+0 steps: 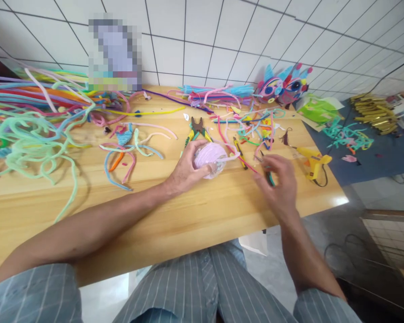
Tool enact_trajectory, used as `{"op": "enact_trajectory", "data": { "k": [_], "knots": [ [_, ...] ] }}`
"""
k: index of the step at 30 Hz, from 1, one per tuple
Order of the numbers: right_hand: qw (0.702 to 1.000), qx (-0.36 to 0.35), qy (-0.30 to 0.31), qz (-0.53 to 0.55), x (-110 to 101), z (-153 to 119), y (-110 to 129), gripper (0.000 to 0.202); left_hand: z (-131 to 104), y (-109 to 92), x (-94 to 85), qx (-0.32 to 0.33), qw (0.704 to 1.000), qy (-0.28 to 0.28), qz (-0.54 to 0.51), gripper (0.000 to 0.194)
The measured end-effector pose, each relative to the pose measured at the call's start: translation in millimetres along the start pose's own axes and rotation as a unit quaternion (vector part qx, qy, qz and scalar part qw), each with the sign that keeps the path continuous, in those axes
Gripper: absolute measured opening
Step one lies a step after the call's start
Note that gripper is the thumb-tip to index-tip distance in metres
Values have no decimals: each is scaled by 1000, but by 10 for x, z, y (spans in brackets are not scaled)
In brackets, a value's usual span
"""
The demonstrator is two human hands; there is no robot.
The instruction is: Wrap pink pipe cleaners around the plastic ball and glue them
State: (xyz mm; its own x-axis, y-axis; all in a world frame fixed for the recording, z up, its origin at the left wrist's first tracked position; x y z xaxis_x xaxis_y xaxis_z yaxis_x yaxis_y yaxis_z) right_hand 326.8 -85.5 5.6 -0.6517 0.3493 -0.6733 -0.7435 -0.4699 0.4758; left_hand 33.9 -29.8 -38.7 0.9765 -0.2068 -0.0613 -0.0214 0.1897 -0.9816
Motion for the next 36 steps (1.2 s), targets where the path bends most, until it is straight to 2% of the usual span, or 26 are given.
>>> {"op": "enact_trajectory", "data": {
  "k": [3,5,7,11,16,24,36],
  "knots": [
    [984,11,46,172,323,197,357,40,-8,-4,5,6,1000,-3,4,77],
    [976,27,55,207,483,320,445,32,-11,-6,10,12,1000,-5,8,75],
    [977,22,55,207,552,422,450,21,-9,-11,14,20,1000,-4,7,73],
    [978,-24,67,198,505,553,404,6,-1,-25,20,27,1000,8,0,72],
    [970,-24,113,213,474,615,366,12,-5,-18,16,34,999,18,12,69],
    [959,-8,130,252,528,619,320,13,-13,-5,10,44,998,20,30,68],
    [945,-71,240,211,374,821,332,20,-12,-26,14,80,993,48,72,69]
  ]
}}
Point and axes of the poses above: each hand's wrist, its own z-axis towards the middle knuckle, its own x-axis out of the palm, y = z × x, the point moved 1 cm from there along z, towards the middle knuckle, and after that the axes turned 5 degrees about -x, right-handed, at the moved point
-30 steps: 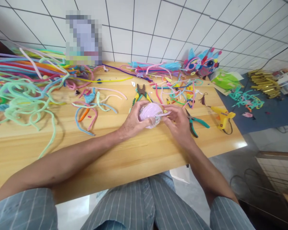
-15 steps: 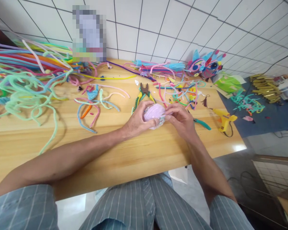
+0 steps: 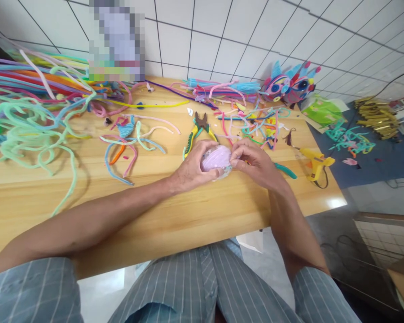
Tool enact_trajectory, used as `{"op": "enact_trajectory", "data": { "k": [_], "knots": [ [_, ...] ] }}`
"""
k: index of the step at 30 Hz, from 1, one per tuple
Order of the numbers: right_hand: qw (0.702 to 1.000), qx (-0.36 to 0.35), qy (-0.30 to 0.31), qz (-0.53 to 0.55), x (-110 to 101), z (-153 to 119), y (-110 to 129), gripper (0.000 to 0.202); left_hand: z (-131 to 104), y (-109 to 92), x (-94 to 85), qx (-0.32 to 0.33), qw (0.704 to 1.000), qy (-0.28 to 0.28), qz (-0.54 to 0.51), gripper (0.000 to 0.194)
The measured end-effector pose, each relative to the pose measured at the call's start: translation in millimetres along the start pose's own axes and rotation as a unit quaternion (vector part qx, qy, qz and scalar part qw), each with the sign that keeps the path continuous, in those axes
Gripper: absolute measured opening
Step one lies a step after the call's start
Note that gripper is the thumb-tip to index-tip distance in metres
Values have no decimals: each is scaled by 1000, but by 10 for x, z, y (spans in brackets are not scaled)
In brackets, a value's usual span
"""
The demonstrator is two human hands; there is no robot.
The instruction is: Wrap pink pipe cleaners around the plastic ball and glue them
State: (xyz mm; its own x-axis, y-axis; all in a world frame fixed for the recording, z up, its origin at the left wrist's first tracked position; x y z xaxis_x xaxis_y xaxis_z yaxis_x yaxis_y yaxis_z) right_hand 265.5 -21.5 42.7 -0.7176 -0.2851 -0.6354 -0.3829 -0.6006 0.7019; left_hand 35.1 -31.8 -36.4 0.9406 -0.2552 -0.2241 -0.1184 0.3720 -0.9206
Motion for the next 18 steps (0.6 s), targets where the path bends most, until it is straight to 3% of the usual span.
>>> {"op": "enact_trajectory", "data": {
  "k": [7,18],
  "knots": [
    [1000,-18,12,-10,-24,38,7,13,-3,4,-10,3,1000,10,-2,70],
    [998,-42,-52,1,88,-8,43,13,-28,-29,-22,11,1000,8,23,69]
  ]
}}
Point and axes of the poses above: each hand's wrist, its own z-axis towards the middle knuckle, its own x-axis out of the palm, y = z × x, the point moved 1 cm from there along z, towards the middle knuckle, and after that the axes turned 5 degrees about -x, right-handed, at the moved point
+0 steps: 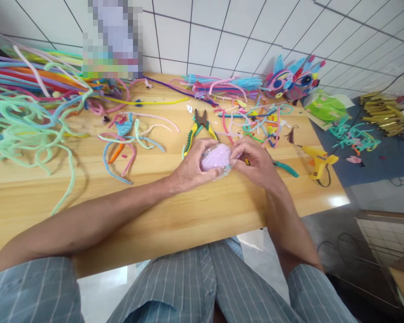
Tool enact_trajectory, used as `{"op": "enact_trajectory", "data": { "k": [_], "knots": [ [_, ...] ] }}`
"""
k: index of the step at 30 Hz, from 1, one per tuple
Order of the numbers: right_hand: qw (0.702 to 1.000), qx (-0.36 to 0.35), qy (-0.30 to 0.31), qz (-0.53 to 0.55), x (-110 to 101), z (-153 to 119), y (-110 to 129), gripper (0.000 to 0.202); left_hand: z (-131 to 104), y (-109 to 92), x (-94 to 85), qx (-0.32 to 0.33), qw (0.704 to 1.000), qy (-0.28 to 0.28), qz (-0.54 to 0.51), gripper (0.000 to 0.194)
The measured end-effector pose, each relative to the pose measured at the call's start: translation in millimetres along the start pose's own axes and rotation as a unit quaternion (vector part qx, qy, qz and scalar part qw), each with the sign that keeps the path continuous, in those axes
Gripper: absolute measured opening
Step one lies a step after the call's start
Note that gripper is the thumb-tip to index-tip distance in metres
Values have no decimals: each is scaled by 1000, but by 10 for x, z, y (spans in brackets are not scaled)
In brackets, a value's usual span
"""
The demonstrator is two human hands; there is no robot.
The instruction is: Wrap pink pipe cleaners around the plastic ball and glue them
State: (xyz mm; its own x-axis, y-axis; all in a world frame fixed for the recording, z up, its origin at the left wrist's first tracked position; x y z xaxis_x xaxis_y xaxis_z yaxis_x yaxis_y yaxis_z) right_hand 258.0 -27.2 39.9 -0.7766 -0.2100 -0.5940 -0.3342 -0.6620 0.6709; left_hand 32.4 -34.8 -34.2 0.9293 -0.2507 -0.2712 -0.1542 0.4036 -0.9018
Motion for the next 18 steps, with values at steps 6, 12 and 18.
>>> {"op": "enact_trajectory", "data": {
  "k": [6,12,18],
  "knots": [
    [1000,7,-21,-15,35,-23,-4,12,-7,-6,0,-5,1000,-3,-1,68],
    [998,-12,-41,-47,61,-45,-20,8,-3,-7,2,-4,1000,-4,-1,68],
    [985,-39,-93,-137,94,-112,24,13,-4,-31,24,-25,999,-23,-22,66]
  ]
}}
Point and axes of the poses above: each hand's wrist, its own z-axis towards the middle knuckle, its own x-axis out of the palm, y = z × x, the point moved 1 cm from there along z, towards the middle knuckle, and after that the axes turned 5 degrees about -x, right-handed, at the moved point
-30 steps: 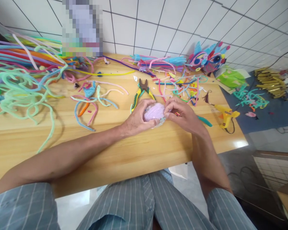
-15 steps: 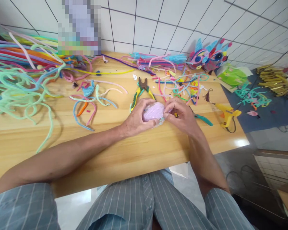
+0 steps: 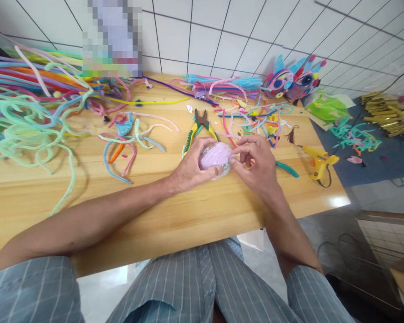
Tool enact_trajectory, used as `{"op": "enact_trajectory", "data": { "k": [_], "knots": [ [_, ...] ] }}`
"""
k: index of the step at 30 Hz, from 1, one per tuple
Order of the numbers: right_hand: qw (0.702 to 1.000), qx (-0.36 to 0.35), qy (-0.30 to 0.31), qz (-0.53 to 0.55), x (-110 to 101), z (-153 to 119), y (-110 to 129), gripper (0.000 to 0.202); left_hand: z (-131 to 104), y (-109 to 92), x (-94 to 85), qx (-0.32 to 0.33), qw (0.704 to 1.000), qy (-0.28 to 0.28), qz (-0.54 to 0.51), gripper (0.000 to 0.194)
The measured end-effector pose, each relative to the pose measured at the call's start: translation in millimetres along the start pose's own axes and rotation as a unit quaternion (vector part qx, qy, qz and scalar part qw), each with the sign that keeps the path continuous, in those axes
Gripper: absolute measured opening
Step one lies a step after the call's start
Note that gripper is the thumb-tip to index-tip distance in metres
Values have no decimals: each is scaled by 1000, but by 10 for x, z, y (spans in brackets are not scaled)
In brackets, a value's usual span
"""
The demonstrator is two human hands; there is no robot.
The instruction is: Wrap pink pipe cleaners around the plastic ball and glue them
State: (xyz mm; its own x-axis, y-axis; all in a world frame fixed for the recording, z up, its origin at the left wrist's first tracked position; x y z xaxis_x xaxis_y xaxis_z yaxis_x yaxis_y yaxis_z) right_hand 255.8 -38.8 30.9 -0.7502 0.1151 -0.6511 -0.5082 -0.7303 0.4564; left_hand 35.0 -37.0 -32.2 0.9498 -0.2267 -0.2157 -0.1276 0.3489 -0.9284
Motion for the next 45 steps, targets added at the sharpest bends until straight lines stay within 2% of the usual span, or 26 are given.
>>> {"op": "enact_trajectory", "data": {
  "k": [3,7,11,18,28,33,39,45],
  "knots": [
    [997,-50,-23,-61,11,-22,69,17,1,-17,20,-26,999,-6,-21,68],
    [985,-133,-15,-109,31,-26,116,30,5,-33,26,-51,998,-6,-39,70],
    [979,-164,-4,-118,37,-34,82,32,11,-42,12,-69,996,-1,-54,70],
    [983,-154,4,-100,42,-68,39,33,19,-46,15,-73,995,2,-62,70],
    [990,-125,-9,-70,50,-50,103,35,0,1,4,-42,998,3,-39,67],
    [990,-131,-2,-57,53,-61,131,38,7,-9,0,-53,997,-9,-54,69],
    [990,-127,1,-66,175,-115,105,54,13,-4,-13,-69,995,-24,-74,76],
    [992,-105,-21,-70,294,-159,93,58,-4,4,-29,-74,995,-15,-70,74]
  ]
}}
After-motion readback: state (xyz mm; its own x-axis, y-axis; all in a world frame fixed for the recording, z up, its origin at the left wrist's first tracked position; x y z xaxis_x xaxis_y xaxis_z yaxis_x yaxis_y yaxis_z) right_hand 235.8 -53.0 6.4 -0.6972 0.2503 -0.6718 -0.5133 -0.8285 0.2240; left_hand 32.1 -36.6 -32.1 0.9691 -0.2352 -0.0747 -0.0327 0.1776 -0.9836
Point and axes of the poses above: each hand's wrist, its own z-axis towards the middle knuckle, its own x-axis out of the palm, y = z × x, the point moved 1 cm from there along z, towards the middle knuckle, and after that the axes turned 5 degrees about -x, right-handed, at the moved point
